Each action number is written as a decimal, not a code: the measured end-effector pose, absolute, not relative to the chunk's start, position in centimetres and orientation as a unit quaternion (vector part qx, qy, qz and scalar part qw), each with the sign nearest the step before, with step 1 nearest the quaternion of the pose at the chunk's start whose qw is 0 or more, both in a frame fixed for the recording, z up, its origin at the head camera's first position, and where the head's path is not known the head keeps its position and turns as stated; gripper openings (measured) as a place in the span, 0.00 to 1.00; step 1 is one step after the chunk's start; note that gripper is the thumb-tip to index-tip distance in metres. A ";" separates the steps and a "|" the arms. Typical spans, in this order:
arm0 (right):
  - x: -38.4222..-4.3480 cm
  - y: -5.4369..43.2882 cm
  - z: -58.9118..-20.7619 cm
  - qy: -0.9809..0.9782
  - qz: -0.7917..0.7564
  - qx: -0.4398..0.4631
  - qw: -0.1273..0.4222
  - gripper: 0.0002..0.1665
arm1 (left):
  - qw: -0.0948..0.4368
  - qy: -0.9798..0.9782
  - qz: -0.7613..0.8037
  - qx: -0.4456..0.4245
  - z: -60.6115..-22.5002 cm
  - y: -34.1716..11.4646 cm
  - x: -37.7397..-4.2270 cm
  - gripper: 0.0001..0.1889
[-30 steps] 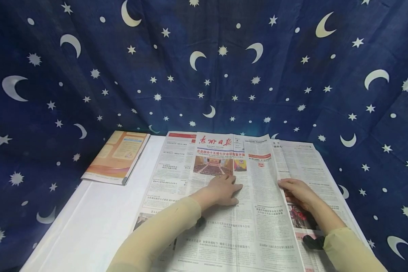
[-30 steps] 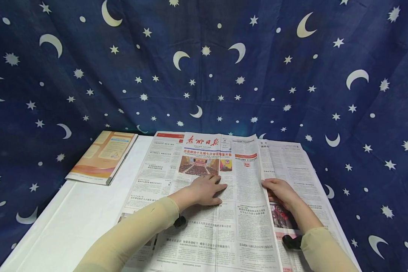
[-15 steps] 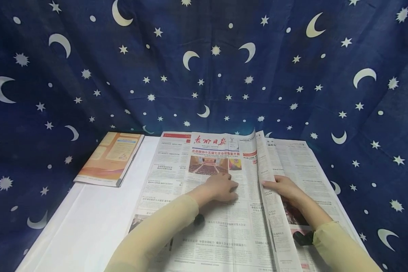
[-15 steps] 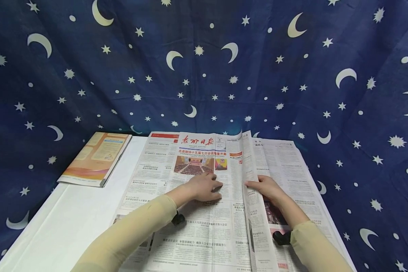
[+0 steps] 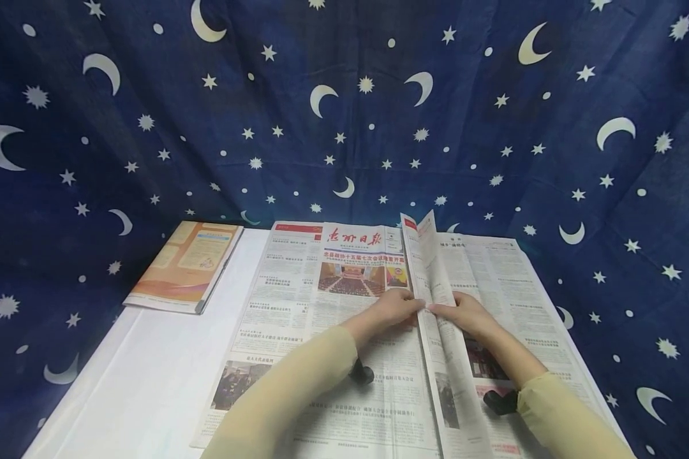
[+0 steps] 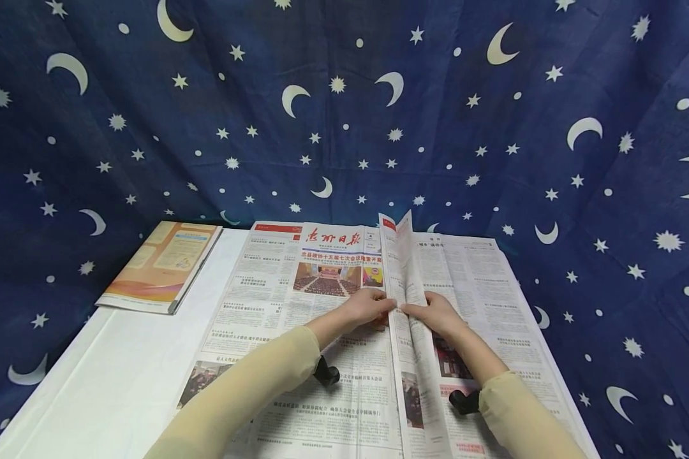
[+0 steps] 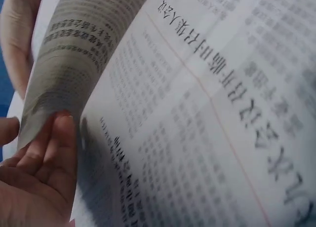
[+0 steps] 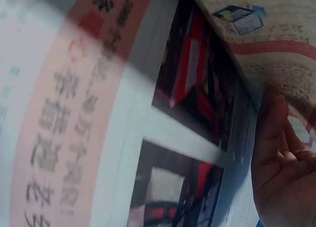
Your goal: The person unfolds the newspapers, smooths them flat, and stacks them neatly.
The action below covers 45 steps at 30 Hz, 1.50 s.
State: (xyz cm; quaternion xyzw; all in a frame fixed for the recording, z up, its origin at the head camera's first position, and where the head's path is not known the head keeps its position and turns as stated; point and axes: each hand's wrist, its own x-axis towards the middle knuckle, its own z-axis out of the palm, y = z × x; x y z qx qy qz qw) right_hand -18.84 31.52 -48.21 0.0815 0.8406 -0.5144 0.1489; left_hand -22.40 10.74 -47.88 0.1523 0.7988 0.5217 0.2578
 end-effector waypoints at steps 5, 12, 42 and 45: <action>-18.5 31.2 -48.2 0.835 -0.524 0.091 0.143 0.38 | 0.243 0.801 0.534 0.118 -48.4 11.3 -22.4 0.14; -17.6 32.1 -48.4 0.840 -0.517 0.119 0.111 0.33 | 0.246 0.778 0.563 0.134 -47.8 9.8 -22.2 0.13; -16.9 35.9 -47.3 0.867 -0.474 0.104 0.115 0.31 | 0.231 0.741 0.619 0.119 -41.5 -11.4 -25.5 0.24; -17.0 36.5 -46.9 0.870 -0.469 0.100 0.116 0.32 | 0.222 0.740 0.626 0.105 -41.3 -13.4 -25.6 0.26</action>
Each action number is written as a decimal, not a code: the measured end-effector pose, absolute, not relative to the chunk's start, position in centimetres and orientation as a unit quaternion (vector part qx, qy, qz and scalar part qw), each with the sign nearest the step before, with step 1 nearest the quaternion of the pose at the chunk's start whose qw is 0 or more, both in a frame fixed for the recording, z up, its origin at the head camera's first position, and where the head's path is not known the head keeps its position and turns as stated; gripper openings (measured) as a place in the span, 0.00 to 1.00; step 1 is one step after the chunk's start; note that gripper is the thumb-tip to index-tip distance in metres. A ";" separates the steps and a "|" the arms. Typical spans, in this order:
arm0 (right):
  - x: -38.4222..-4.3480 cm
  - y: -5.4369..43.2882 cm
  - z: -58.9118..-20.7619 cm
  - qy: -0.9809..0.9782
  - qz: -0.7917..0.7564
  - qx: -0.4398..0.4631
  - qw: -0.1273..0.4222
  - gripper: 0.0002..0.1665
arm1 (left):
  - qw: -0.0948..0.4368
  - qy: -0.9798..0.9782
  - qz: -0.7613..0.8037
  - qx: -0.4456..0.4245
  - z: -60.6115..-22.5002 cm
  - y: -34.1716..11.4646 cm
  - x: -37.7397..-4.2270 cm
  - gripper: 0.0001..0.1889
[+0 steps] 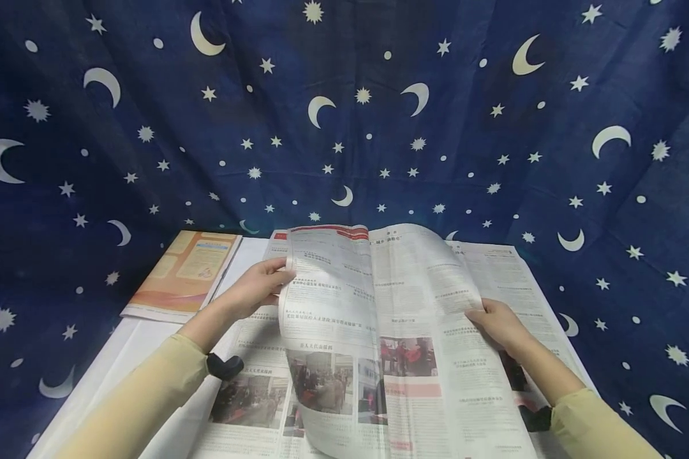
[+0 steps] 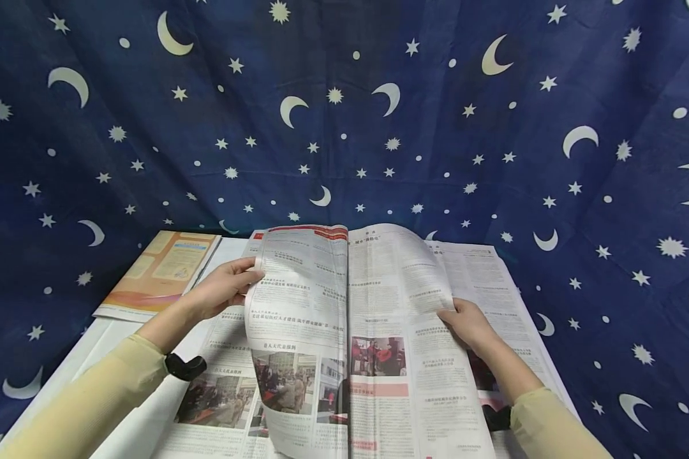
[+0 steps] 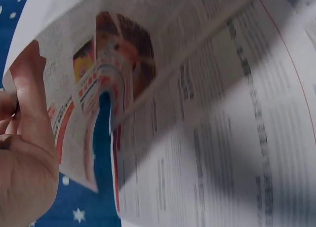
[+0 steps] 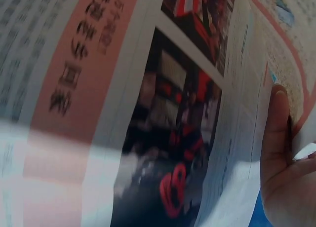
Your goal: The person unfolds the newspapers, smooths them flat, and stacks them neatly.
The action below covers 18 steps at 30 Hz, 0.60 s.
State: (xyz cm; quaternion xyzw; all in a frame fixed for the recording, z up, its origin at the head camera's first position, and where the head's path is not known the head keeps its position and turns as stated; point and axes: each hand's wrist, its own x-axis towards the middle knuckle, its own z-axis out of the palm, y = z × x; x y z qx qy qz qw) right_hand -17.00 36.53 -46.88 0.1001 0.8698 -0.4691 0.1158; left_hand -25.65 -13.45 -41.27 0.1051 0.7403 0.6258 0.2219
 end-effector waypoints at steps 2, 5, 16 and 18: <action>-16.9 37.0 -46.7 0.877 -0.456 0.101 0.113 0.32 | 0.218 0.742 0.626 0.099 -41.2 -14.6 -25.7 0.28; -16.5 37.8 -46.4 0.885 -0.441 0.103 0.112 0.33 | 0.218 0.746 0.621 0.096 -41.3 -15.9 -25.8 0.29; -15.4 41.4 -46.0 0.880 -0.451 0.102 0.113 0.38 | 0.228 0.775 0.585 0.072 -42.8 -20.5 -25.7 0.35; -15.3 41.9 -45.7 0.880 -0.449 0.105 0.117 0.39 | 0.229 0.780 0.578 0.067 -43.1 -21.3 -25.8 0.37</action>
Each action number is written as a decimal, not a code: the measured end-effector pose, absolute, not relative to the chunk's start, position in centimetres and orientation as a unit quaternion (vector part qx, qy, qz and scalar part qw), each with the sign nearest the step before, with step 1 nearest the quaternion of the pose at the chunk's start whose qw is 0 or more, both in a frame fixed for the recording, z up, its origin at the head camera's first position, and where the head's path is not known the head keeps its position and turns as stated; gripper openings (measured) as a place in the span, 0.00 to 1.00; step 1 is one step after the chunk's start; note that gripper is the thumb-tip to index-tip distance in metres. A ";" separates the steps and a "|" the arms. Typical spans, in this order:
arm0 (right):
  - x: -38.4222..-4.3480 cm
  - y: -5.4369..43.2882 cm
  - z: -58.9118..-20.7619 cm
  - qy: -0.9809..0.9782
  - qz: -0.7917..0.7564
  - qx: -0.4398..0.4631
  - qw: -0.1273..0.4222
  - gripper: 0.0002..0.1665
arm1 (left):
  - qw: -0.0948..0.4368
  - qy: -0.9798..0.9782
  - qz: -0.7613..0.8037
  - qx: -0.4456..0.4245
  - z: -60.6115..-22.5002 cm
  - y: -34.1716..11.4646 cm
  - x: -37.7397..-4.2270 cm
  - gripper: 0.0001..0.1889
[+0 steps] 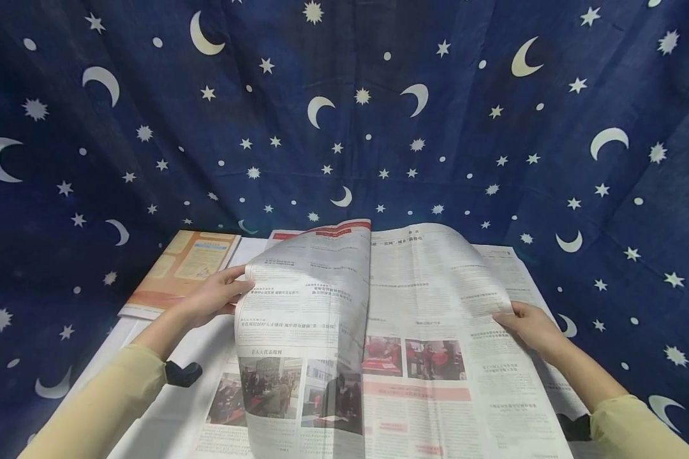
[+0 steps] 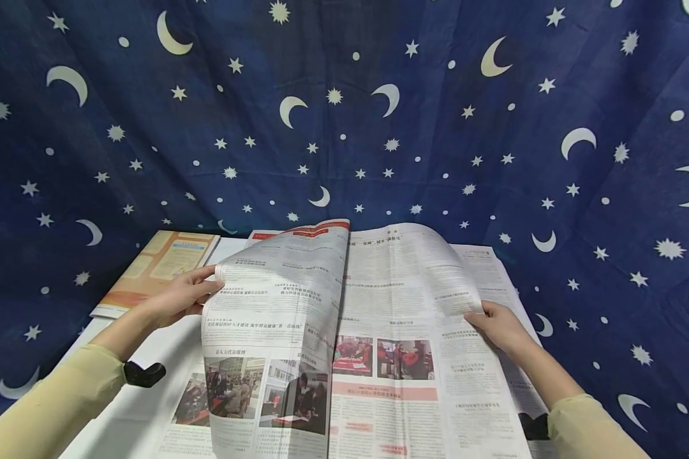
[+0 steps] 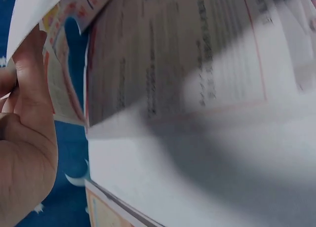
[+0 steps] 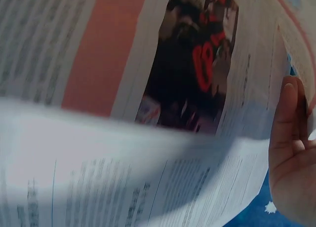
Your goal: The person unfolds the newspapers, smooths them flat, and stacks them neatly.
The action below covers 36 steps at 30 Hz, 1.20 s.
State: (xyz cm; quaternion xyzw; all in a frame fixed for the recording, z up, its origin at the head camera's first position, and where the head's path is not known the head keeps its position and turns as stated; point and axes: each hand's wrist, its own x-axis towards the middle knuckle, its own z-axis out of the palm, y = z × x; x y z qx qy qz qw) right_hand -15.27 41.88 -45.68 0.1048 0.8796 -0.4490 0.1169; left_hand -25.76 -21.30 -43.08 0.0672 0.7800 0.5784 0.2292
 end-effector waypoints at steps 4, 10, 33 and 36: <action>-15.2 42.5 -45.4 0.882 -0.443 0.096 0.131 0.36 | 0.227 0.796 0.558 0.055 -43.6 -22.7 -25.7 0.39; -14.9 43.3 -45.6 0.879 -0.436 0.078 0.175 0.27 | 0.234 0.819 0.524 0.030 -44.5 -24.1 -25.6 0.43; -14.2 47.8 -45.2 0.934 -0.318 0.091 0.135 0.15 | 0.251 0.814 0.524 0.014 -47.8 -25.2 -27.0 0.32; -14.1 48.6 -45.5 0.935 -0.313 0.103 0.132 0.15 | 0.253 0.819 0.515 0.004 -48.2 -24.7 -27.1 0.26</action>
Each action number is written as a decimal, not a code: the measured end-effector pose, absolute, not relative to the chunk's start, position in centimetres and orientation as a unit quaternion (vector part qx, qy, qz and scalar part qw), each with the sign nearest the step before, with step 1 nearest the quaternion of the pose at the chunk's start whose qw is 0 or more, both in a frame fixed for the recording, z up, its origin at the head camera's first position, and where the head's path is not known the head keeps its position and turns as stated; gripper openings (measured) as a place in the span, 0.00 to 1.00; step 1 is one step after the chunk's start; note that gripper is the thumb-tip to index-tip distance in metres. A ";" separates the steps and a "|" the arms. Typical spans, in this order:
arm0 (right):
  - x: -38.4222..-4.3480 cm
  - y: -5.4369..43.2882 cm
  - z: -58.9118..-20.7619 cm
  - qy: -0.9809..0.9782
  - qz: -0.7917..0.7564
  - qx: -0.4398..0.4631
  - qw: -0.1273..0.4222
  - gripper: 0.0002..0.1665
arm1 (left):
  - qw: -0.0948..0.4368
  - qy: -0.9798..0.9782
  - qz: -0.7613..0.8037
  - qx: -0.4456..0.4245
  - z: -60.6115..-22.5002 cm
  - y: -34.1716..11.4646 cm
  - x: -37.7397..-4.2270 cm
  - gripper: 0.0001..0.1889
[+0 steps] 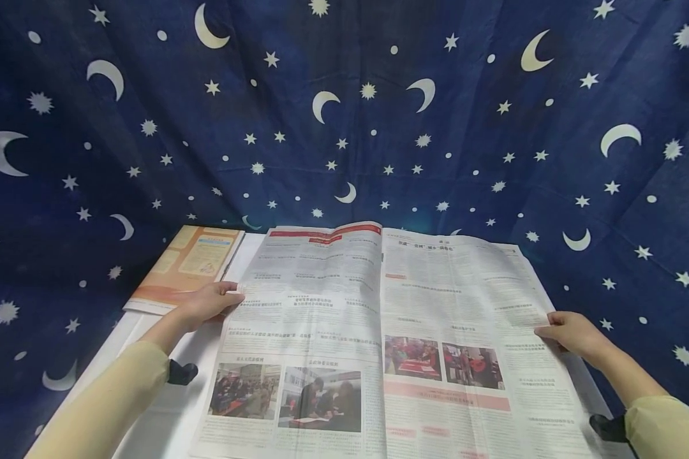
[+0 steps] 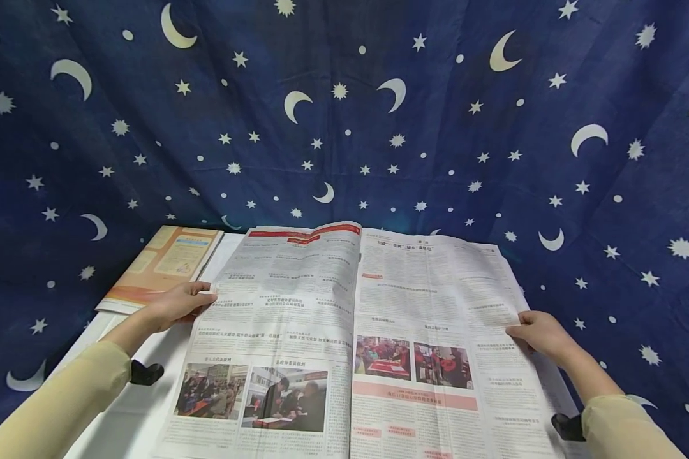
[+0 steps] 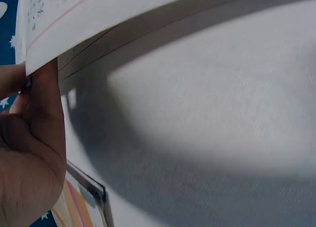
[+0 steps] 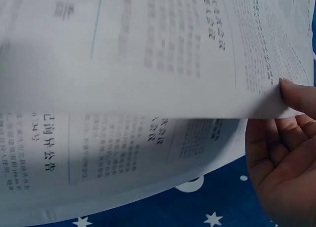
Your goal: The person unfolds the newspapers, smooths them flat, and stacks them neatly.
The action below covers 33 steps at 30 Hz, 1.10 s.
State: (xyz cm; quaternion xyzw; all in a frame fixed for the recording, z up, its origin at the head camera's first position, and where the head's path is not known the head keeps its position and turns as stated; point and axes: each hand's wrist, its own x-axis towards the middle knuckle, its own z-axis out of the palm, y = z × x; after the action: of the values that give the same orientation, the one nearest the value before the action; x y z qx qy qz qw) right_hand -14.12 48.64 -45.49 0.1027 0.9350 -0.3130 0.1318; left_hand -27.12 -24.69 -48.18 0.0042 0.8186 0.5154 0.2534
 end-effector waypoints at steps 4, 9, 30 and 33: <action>-13.9 49.7 -45.7 0.930 -0.320 0.125 0.130 0.17 | 0.244 0.836 0.491 -0.027 -48.7 -24.2 -27.4 0.22; -13.7 50.6 -46.0 0.927 -0.323 0.143 0.126 0.21 | 0.231 0.860 0.450 -0.058 -49.2 -23.6 -27.5 0.20; -13.5 51.5 -47.5 0.906 -0.333 0.246 0.088 0.21 | 0.209 0.900 0.374 -0.084 -48.9 -22.4 -27.3 0.17; -13.6 51.2 -47.4 0.907 -0.326 0.256 0.077 0.23 | 0.206 0.903 0.368 -0.086 -48.9 -22.3 -27.5 0.17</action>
State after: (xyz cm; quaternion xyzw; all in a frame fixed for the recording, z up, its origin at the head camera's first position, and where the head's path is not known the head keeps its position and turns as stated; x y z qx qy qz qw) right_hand -13.56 51.18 -47.43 0.2565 0.9067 -0.3258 0.0768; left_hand -27.45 -22.30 -48.87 -0.0859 0.9026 0.3681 0.2059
